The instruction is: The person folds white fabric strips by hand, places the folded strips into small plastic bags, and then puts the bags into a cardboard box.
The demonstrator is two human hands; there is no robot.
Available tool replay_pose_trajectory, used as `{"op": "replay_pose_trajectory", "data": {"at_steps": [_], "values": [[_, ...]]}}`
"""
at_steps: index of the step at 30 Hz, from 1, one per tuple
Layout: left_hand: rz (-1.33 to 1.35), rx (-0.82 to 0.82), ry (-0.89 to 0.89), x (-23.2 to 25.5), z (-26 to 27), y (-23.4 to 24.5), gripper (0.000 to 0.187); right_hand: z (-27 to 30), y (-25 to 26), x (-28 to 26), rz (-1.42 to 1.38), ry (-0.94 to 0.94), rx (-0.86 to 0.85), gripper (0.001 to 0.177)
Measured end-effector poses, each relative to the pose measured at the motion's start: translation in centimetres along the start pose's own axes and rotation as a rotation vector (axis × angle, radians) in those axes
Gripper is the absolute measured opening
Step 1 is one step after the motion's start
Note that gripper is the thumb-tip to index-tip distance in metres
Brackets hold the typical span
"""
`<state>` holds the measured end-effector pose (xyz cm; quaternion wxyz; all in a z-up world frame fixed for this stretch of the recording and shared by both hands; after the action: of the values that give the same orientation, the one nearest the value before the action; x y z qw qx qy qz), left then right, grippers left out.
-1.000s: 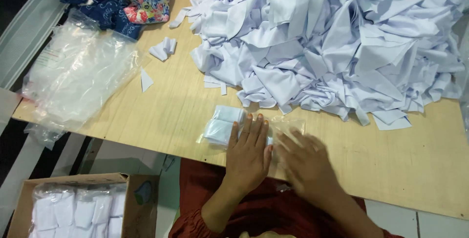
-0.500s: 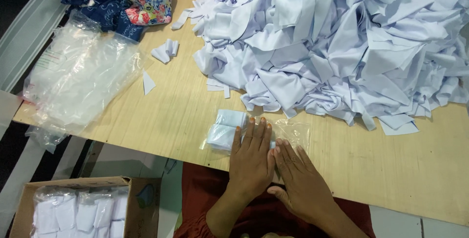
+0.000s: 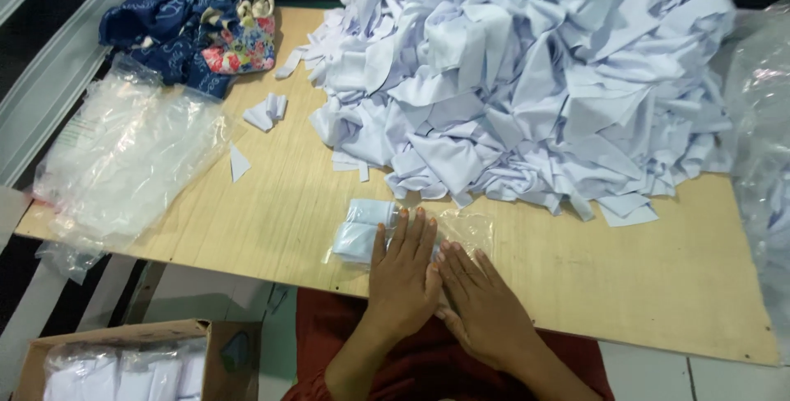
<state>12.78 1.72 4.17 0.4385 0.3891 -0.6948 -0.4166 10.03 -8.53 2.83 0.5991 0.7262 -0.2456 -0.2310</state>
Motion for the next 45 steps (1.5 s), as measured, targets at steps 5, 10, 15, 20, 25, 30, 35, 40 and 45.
{"op": "replay_pose_trajectory", "data": {"at_steps": [5, 10, 15, 20, 25, 30, 35, 40, 45], "values": [[0.157, -0.218, -0.032, 0.1, -0.9, 1.3, 0.054, 0.1, 0.1, 0.1, 0.064, -0.017, 0.002, 0.073], [0.027, -0.049, -0.118, 1.2, -1.8, 3.8, 0.050, 0.1, 0.4, 0.0, 0.036, -0.020, 0.006, 0.074], [-0.076, -0.002, -0.061, -0.7, -1.5, 0.9, 0.052, -0.1, 1.2, 0.0, 0.138, -0.039, 0.041, 0.087], [-0.019, 0.014, -0.031, -0.6, -1.6, 1.8, 0.051, -0.2, 1.1, 0.2, 0.112, -0.030, 0.044, 0.088], [-0.008, 0.023, -0.034, -0.4, -1.6, 2.2, 0.051, -0.2, 0.9, 0.2, 0.143, -0.032, 0.042, 0.085], [0.022, -0.011, -0.013, -0.6, -1.7, 2.1, 0.050, -0.2, 0.7, 0.0, 0.118, -0.007, 0.084, 0.077], [0.014, 0.014, -0.003, -0.5, -1.7, 2.5, 0.050, -0.2, -0.1, 0.4, 0.077, -0.018, 0.066, 0.077], [-0.009, -0.007, 0.006, -0.9, -1.6, 1.9, 0.054, -0.2, -0.2, 0.5, 0.153, -0.028, 0.080, 0.078], [0.142, -0.126, -0.025, -1.5, -1.5, 1.4, 0.074, -0.7, 0.5, 1.8, -0.579, -0.031, -0.149, 0.069]]}}
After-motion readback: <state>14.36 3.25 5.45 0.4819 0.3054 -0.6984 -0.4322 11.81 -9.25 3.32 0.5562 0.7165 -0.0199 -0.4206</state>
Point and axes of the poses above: each hand's wrist, its own z-axis away from the middle knuckle, its own y-axis out of the back of the hand, x = y × z, the point moved 9 cm from there along -z, towards the middle knuckle, and after that the axes turned 7 degrees about -x, right-handed, at the moved point
